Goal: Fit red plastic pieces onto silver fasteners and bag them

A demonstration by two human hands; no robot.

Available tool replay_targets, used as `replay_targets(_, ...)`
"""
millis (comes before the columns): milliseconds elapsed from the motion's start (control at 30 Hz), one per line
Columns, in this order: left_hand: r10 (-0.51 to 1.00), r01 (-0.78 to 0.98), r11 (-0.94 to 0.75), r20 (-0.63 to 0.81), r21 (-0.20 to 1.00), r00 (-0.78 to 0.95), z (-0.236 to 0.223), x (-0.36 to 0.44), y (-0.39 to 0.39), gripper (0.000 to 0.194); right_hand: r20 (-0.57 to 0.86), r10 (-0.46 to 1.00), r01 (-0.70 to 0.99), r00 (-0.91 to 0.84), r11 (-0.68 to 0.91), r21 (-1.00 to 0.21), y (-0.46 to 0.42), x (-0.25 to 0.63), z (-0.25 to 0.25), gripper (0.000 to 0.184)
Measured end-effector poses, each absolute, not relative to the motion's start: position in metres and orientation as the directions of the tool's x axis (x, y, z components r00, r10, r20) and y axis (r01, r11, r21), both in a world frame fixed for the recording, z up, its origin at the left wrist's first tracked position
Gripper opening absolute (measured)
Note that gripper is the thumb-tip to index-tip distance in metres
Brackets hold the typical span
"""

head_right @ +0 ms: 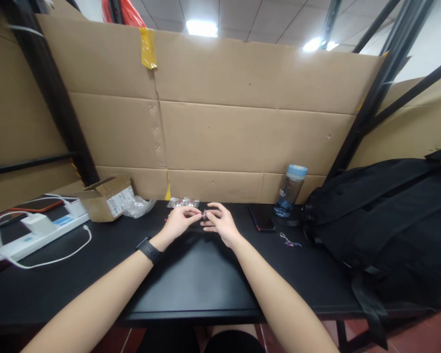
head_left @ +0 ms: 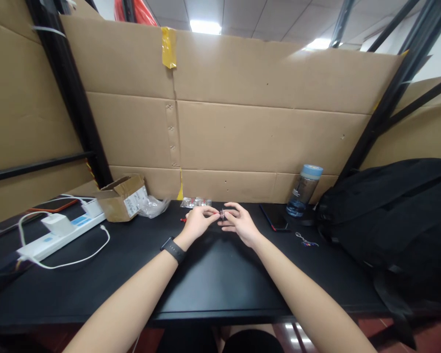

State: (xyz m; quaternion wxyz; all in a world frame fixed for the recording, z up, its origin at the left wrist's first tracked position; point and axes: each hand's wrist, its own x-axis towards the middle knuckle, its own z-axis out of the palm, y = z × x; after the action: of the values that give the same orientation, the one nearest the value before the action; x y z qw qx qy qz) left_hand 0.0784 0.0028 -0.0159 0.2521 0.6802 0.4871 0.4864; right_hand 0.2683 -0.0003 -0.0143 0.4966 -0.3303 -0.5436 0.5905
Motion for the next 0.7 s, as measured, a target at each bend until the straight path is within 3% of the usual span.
replay_targets(67,0.907,0.462,-0.399,0.414,0.792,0.073,-0.01,0.078,-0.002,0.017,0.116,0.941,-0.252,-0.317,0.034,-0.967,0.0,0.271,-0.014,0.053)
replay_targets(200,0.913,0.551,-0.385,0.392,0.74,0.112,0.002,0.078,-0.012,0.016,0.051,0.915,-0.25,-0.401,-0.055,-0.967,0.001,0.274,-0.012,0.042)
replay_targets(333,0.911,0.625,-0.377,0.395,0.683,0.117,0.011,0.073,-0.011,0.023,0.061,0.912,-0.291,-0.405,-0.066,-0.954,0.0,0.273,-0.009,0.043)
replay_targets(433,0.868,0.747,-0.325,0.496,0.58,-0.007,0.017,0.048,-0.003,0.027,0.057,0.92,-0.334,-0.387,-0.082,-0.939,0.002,0.274,-0.008,0.044)
replay_targets(533,0.781,0.891,-0.134,0.599,0.433,-0.174,0.021,-0.003,0.007,0.024,0.06,0.932,-0.357,-0.358,-0.078,-0.931,0.004,0.277,-0.008,0.046)
replay_targets(600,0.808,0.914,0.003,0.538,0.405,-0.241,0.02,-0.042,0.01,0.033,0.072,0.939,-0.362,-0.337,-0.058,-0.93,0.005,0.28,-0.007,0.047)
replay_targets(700,0.908,0.893,0.141,0.304,0.428,-0.29,0.013,-0.089,0.013,0.041,0.083,0.942,-0.363,-0.324,-0.042,-0.931,0.004,0.282,-0.005,0.047)
